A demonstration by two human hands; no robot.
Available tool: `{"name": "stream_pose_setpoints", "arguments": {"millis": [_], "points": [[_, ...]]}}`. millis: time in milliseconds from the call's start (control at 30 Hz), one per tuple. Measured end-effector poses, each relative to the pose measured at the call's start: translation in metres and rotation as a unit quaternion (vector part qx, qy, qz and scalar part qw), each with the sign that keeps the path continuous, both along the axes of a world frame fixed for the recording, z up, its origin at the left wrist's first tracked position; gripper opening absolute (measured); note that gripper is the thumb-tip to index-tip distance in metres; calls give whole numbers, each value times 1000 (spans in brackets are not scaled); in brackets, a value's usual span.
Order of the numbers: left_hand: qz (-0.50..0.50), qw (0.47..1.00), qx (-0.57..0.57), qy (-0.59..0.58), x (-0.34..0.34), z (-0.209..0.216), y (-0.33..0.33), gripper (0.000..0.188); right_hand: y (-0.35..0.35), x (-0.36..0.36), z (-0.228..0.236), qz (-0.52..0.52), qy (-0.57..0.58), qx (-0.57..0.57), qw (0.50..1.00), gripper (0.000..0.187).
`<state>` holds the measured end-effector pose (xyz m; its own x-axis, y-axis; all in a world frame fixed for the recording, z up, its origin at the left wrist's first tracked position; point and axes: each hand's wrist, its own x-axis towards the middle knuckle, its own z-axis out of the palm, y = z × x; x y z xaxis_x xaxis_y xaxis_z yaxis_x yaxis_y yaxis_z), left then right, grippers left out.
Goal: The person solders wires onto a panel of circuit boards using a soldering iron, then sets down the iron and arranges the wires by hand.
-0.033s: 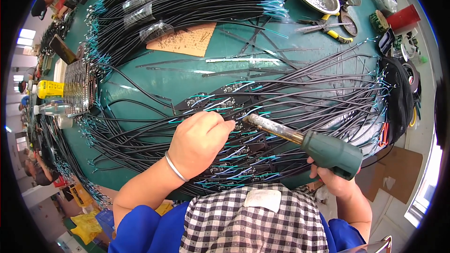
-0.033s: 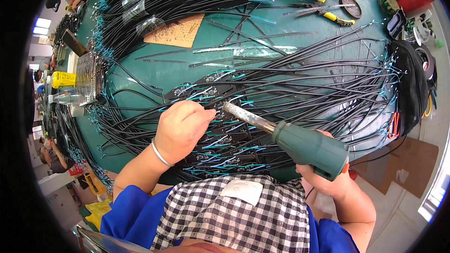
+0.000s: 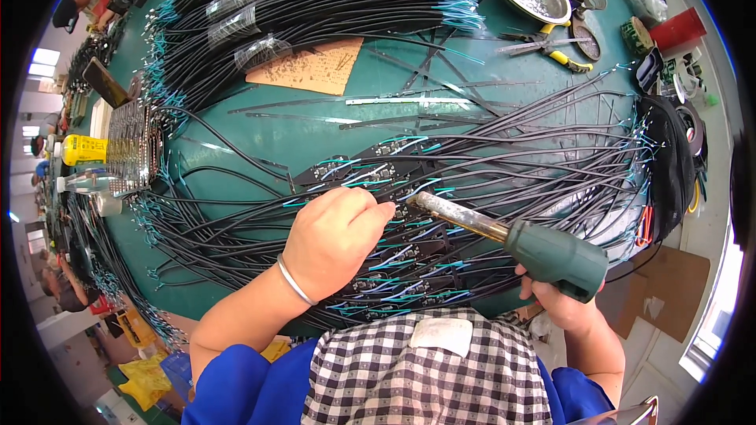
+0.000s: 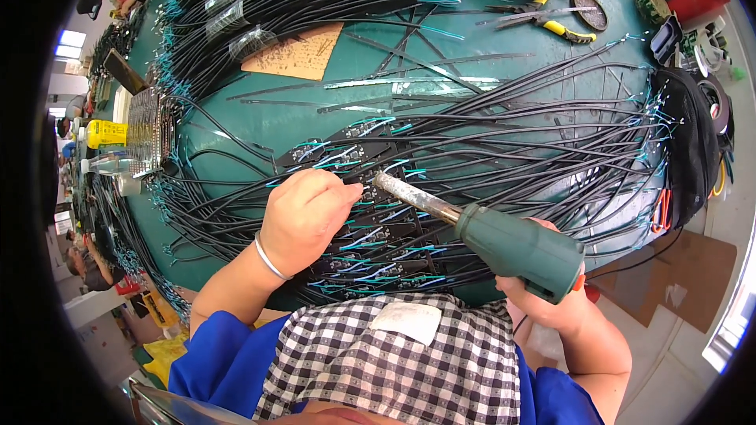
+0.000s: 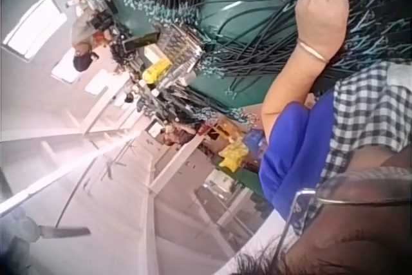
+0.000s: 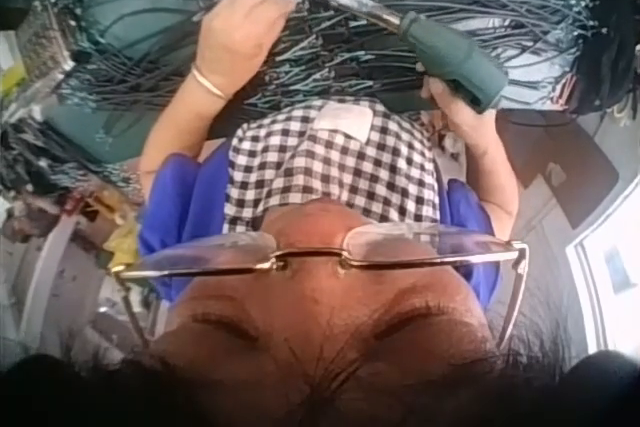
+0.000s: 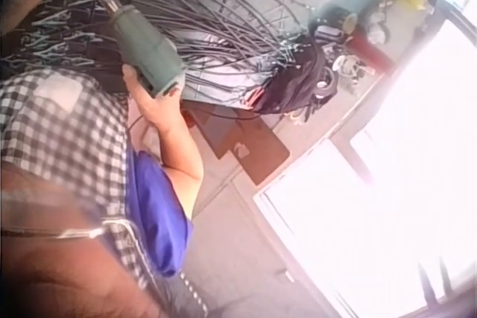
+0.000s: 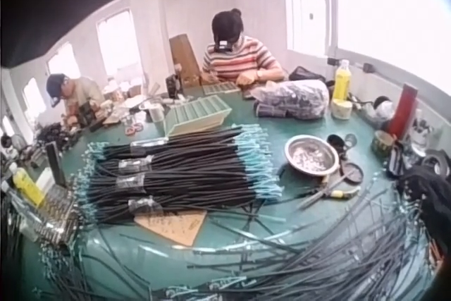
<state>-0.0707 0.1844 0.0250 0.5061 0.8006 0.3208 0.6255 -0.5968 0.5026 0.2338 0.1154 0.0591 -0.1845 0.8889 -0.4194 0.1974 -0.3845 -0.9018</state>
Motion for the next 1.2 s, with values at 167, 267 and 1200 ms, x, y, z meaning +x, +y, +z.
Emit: {"name": "stream_pose_setpoints", "arguments": {"millis": [167,267,1200], "points": [[-23,999,23,34,-1,-2,0,16,5,-10,1,10,-40,39,998,29],[-29,999,17,38,-2,-1,0,17,7,-14,3,24,-61,48,997,31],[-17,998,34,41,25,13,-16,7,-23,48,43,-214,3,285,934,58]]}}
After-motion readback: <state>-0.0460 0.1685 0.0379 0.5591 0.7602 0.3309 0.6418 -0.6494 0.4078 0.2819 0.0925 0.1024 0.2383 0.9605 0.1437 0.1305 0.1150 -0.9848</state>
